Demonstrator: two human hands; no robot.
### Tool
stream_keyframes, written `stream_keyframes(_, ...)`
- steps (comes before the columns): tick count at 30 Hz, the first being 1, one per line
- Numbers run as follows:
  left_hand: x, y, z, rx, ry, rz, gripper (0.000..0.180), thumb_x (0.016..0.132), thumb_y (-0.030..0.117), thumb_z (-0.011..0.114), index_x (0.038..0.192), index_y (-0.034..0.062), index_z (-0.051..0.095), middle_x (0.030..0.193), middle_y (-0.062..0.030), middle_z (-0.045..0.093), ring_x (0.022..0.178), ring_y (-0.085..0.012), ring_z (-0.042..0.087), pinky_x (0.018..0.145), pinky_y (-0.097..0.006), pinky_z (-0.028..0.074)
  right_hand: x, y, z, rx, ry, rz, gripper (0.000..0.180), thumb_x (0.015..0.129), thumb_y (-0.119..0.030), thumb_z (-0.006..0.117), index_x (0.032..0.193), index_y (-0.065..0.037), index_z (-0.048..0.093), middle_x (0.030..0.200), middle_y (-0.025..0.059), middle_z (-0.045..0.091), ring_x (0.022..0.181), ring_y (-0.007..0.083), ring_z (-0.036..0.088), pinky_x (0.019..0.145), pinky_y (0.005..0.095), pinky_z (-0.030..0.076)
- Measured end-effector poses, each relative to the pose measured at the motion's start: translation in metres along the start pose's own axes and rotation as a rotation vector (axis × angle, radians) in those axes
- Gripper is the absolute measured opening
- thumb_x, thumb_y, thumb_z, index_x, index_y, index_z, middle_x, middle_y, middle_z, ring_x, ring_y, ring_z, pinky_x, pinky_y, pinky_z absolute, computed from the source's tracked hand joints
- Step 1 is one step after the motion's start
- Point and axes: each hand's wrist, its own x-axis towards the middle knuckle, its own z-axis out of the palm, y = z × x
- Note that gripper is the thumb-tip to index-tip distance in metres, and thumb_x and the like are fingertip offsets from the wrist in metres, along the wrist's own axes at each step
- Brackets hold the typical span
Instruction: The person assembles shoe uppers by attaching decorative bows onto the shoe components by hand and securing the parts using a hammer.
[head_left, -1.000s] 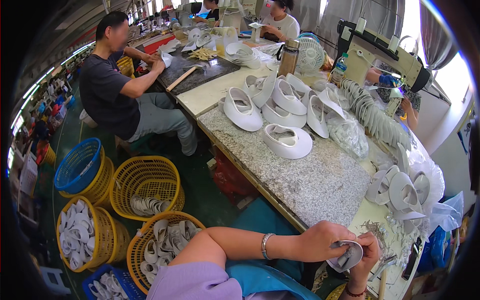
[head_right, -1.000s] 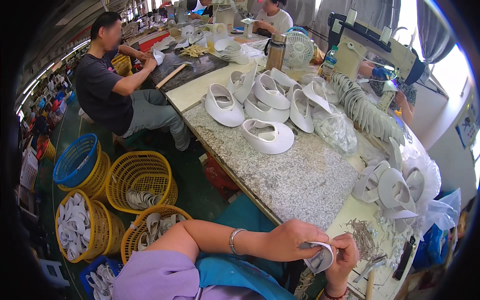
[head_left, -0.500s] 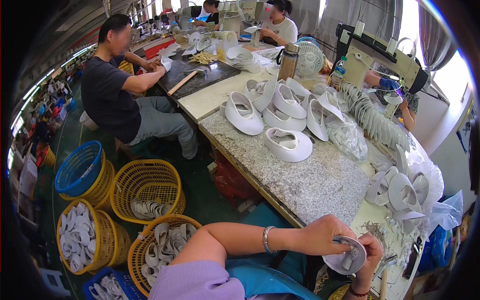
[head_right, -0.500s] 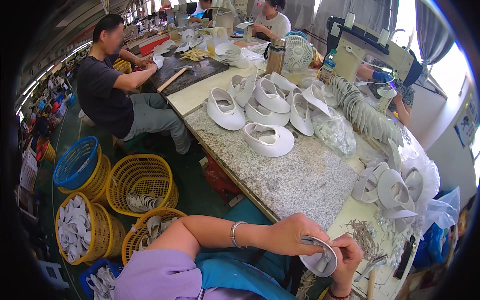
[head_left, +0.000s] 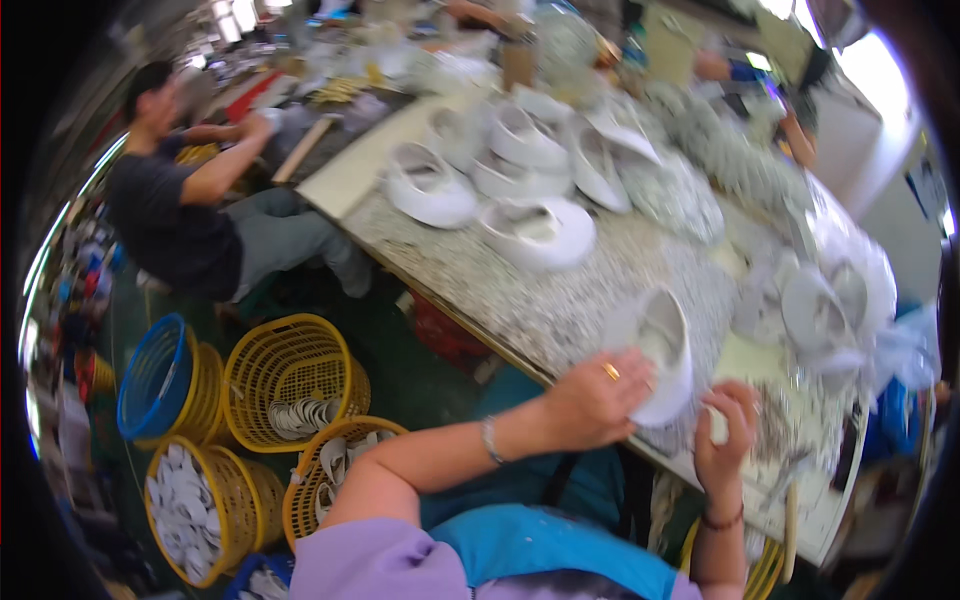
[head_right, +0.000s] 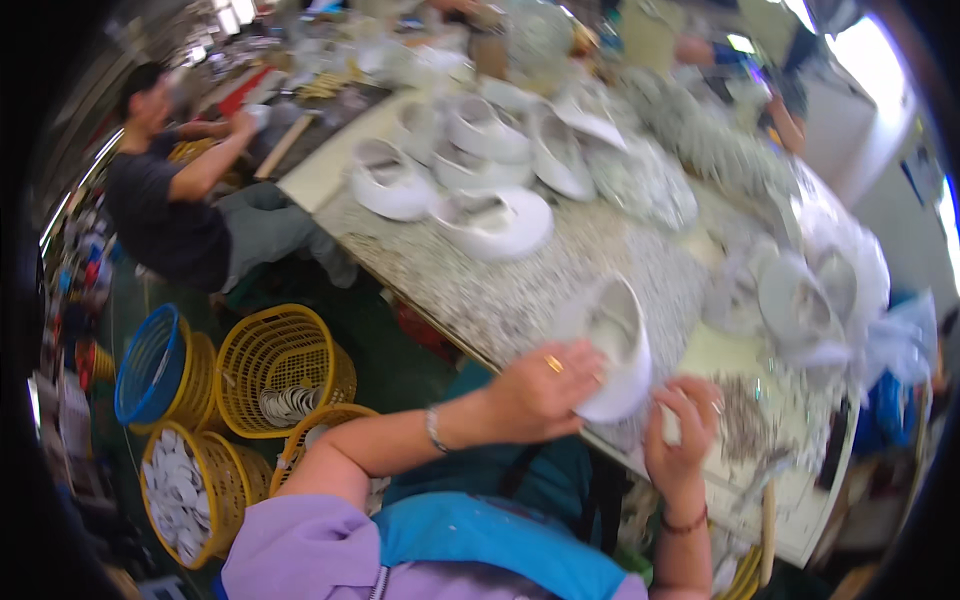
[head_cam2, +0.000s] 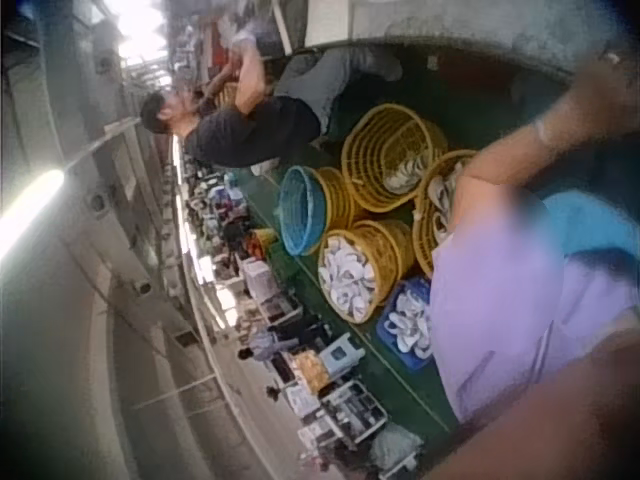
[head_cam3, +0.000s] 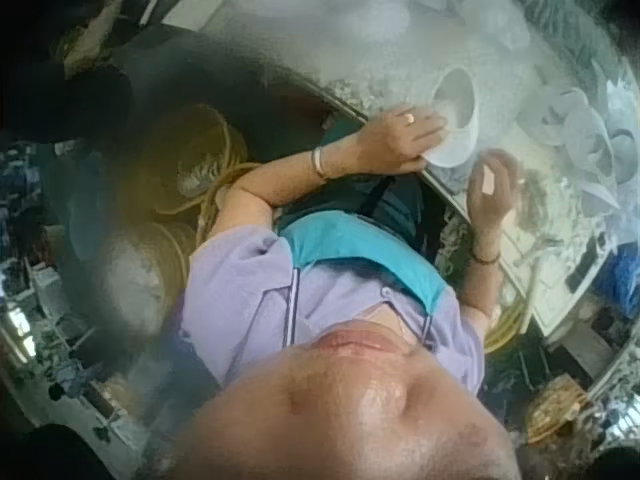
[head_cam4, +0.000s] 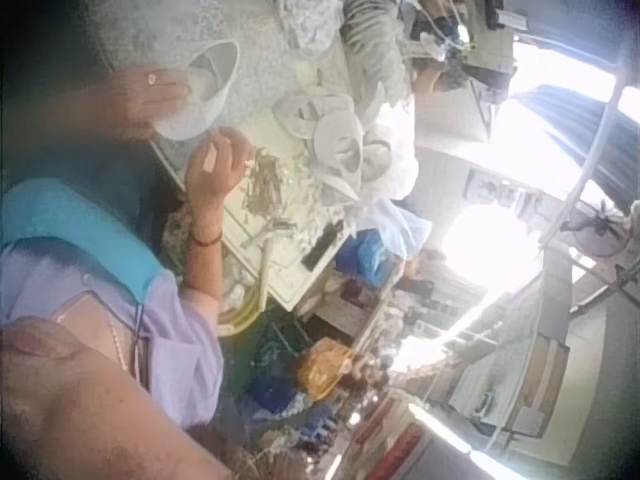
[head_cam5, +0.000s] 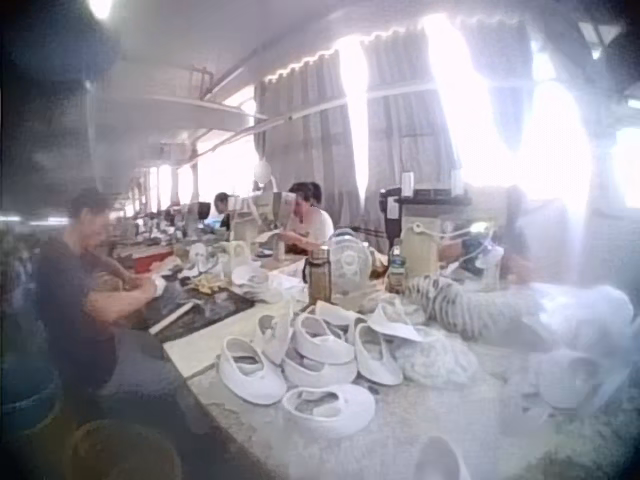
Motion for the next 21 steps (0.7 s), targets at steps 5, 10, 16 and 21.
stream_keyframes(5, 0.0, -0.004, -0.02, -0.069, -0.031, -0.048, 0.048, 0.068, 0.024, 0.071, 0.109, -0.0006, 0.061, 0.124, -0.0174, 0.057, 0.118, -0.0346, 0.053, 0.098, -0.045, 0.04, 0.003, -0.002, 0.028, 0.149, -0.135, 0.004, 0.028, 0.069, 0.005, 0.065, 0.096, -0.003, 0.062, 0.096, 0.0124, 0.059, 0.084, 0.0301, 0.057, 0.075, 0.039, 0.045)
stream_keyframes(10, -0.006, -0.012, 0.007, -0.012, 0.11, 0.003, 0.045, 0.074, 0.024, 0.067, 0.11, -0.0022, 0.062, 0.127, -0.0172, 0.056, 0.12, -0.0362, 0.052, 0.095, -0.045, 0.044, -0.006, 0.0, 0.03, 0.042, -0.17, 0.065, 0.027, 0.07, 0.0, 0.068, 0.097, -0.004, 0.062, 0.098, 0.0094, 0.06, 0.089, 0.0285, 0.056, 0.079, 0.0385, 0.044)
stream_keyframes(16, -0.011, 0.0, 0.003, 0.064, 0.103, -0.119, 0.042, 0.077, 0.022, 0.063, 0.11, -0.0042, 0.062, 0.126, -0.0168, 0.057, 0.121, -0.0375, 0.052, 0.093, -0.045, 0.045, -0.004, -0.013, 0.028, -0.016, -0.192, 0.096, 0.033, 0.071, 0.0, 0.065, 0.103, -0.005, 0.062, 0.099, 0.0096, 0.058, 0.084, 0.0286, 0.054, 0.077, 0.0386, 0.044)
stream_keyframes(21, -0.009, 0.0, 0.001, 0.033, 0.064, -0.155, 0.043, 0.076, 0.02, 0.062, 0.112, -0.004, 0.062, 0.125, -0.0161, 0.057, 0.122, -0.037, 0.05, 0.092, -0.046, 0.043, -0.001, -0.014, 0.032, -0.106, -0.241, 0.061, 0.041, 0.07, 0.0, 0.062, 0.111, -0.004, 0.062, 0.096, 0.0088, 0.056, 0.082, 0.0258, 0.053, 0.075, 0.0384, 0.044)
